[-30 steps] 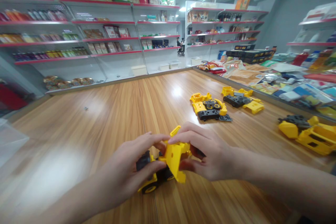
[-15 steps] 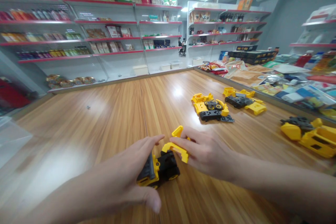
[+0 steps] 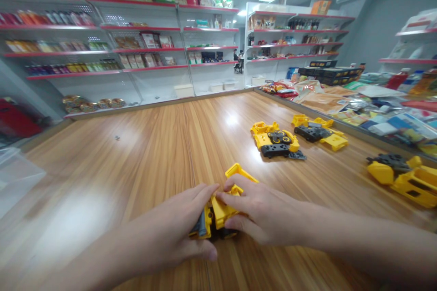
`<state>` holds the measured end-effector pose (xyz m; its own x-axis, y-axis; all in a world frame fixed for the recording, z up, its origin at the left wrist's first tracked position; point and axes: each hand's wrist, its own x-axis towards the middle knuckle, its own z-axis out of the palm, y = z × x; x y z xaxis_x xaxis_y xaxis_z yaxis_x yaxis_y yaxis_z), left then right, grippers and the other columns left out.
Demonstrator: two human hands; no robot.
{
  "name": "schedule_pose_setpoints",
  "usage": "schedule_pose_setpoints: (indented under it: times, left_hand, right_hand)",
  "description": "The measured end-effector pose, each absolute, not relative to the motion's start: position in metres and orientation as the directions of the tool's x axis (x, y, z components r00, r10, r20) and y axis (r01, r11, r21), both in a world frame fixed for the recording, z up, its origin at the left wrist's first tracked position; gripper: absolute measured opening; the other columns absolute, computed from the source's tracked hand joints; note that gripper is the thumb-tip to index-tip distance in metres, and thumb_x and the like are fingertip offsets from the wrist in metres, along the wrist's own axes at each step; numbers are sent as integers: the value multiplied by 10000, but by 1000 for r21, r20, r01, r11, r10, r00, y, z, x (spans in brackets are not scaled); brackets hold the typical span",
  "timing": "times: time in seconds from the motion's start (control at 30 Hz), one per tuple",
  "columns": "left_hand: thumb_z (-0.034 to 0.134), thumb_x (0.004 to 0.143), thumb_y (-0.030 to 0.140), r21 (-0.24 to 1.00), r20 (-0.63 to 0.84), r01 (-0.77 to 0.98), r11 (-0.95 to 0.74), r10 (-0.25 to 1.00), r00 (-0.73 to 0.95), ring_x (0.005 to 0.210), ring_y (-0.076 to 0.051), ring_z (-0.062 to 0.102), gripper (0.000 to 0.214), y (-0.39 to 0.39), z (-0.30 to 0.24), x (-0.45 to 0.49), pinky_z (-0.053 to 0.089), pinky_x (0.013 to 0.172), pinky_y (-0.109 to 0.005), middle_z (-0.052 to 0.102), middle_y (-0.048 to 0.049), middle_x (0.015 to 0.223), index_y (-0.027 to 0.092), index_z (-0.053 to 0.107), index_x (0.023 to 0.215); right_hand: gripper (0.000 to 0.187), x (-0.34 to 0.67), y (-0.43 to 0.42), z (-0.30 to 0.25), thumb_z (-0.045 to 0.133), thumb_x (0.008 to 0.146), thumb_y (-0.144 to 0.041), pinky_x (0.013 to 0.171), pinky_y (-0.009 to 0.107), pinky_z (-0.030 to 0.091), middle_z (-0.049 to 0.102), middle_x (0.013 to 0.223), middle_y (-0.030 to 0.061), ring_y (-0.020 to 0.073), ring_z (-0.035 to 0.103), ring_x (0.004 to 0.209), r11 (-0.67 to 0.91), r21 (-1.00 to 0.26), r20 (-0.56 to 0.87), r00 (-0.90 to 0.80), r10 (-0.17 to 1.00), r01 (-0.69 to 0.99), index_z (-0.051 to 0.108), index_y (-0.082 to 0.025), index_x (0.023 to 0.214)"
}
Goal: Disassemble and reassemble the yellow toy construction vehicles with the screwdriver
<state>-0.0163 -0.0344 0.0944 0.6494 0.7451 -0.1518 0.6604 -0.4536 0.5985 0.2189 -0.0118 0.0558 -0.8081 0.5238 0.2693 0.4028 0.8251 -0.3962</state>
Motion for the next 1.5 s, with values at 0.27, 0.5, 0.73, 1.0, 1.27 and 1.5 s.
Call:
schedule_pose_setpoints:
  times: [0.27,0.5,0.73,1.0,1.27,1.5]
  left_hand:
    - [723,747,287,582,-130,659,-476,746,653,1067,-245,594,520,-33,86,-14,470,941,-397,601,-56,1185,257,502,1216]
    - [674,772,328,556,-107,671,-490,759,643,963,-240,610,372,-33,80,-14,490,855,-387,611,-65,1074,226,536,1102]
    - [637,792,296,547,-113,674,-496,754,647,959,-238,599,338,-32,78,-13,483,851,-389,592,-71,1077,215,513,1095]
    - [625,825,322,566,-134,668,-483,746,652,1041,-254,586,389,-32,80,-11,470,894,-413,571,-79,1142,222,453,1160]
    - [619,838,322,573,-148,675,-465,751,643,998,-233,589,319,-34,81,-11,470,845,-380,574,-56,1085,227,448,1089]
    - [614,837,359,534,-173,717,-448,772,611,918,-215,584,247,-32,85,-7,457,786,-357,569,-38,1026,224,489,1002]
  right_hand:
    - [320,218,-8,49,605,911,-392,915,353,496,581,1138,109,201,589,1003,825,-449,313,-804,506,344,671,-183,1144]
    - [295,214,-10,47,673,862,-358,883,303,498,601,1076,91,181,599,950,808,-468,382,-742,551,358,693,-175,1093]
    - [266,214,-15,50,623,890,-344,884,322,500,579,1097,98,194,590,972,822,-438,349,-773,530,365,693,-195,1099]
    - [254,212,-14,47,639,887,-366,916,357,488,541,1121,86,191,569,971,780,-478,309,-754,580,404,711,-226,1086]
    - [256,214,-14,49,733,816,-327,873,337,499,504,1069,52,168,559,915,724,-542,280,-720,634,427,723,-256,1062]
    - [146,208,-21,45,582,918,-255,842,330,509,519,1073,95,180,551,942,763,-495,337,-717,610,417,701,-188,968]
